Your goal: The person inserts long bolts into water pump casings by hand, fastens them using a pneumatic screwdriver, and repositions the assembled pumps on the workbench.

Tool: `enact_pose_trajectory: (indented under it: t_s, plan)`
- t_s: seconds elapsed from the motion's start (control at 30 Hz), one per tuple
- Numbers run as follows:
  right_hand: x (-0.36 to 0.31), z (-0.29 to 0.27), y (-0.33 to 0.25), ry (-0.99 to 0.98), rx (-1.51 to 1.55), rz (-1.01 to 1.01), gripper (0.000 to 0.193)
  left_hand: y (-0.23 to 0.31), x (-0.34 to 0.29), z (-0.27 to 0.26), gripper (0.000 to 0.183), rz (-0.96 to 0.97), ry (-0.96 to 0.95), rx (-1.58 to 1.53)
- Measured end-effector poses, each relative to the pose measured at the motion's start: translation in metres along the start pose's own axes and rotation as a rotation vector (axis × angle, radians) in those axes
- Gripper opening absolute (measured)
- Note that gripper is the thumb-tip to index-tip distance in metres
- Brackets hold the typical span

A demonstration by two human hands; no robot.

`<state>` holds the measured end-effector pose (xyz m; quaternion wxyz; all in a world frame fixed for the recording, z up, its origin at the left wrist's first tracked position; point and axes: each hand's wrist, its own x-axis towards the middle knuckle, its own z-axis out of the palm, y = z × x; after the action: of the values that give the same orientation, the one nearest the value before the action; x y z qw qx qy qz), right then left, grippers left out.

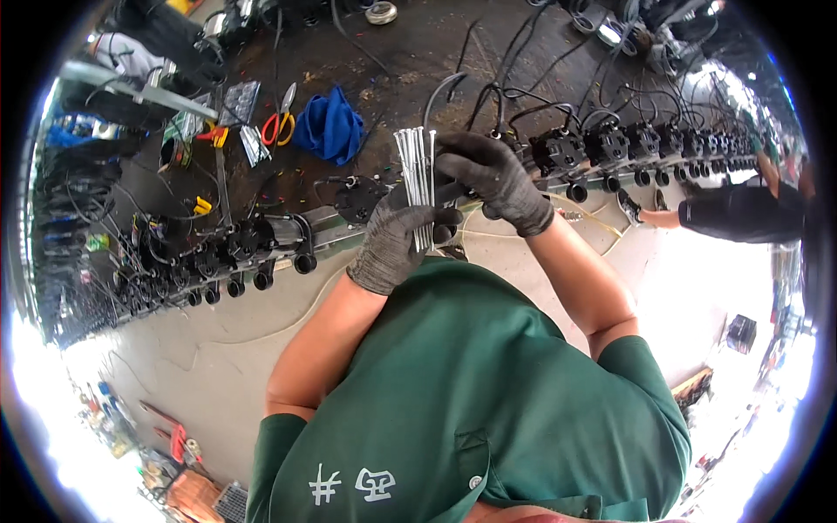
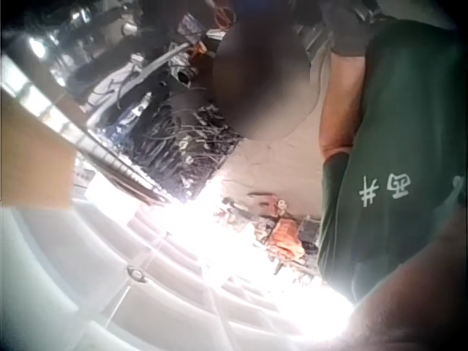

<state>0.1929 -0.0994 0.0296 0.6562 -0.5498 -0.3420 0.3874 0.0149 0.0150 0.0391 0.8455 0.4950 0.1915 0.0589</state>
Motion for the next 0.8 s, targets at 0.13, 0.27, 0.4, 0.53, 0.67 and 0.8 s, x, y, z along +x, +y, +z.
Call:
enact_pose_trajectory:
  t_s: [0.13,0.27,0.4,0.53,0.67,0.8]
  plan:
    - [-0.003,-0.007,-0.011,0.005,0.079,0.237,0.036,-0.002,0.006,0.014,0.045,-0.092,-0.012,-0.101]
    - [-0.014,-0.028,-0.012,0.174,0.324,0.316,0.030,-0.002,0.015,0.026,0.044,-0.126,0.041,-0.184]
    - [-0.030,-0.067,-0.022,0.398,0.240,0.062,0.020,-0.012,0.023,0.023,0.040,-0.146,0.110,-0.113]
    - [-0.039,-0.099,-0.044,0.626,0.157,-0.295,0.012,-0.020,0.026,0.025,0.027,-0.092,0.102,-0.075]
    - [-0.042,-0.137,-0.024,0.629,-0.390,-0.435,0.011,-0.012,0.027,0.040,0.022,-0.140,0.193,0.105]
    - [-0.038,-0.134,-0.021,0.542,-0.561,-0.303,0.019,-0.016,0.029,0.049,0.035,-0.124,0.260,0.040]
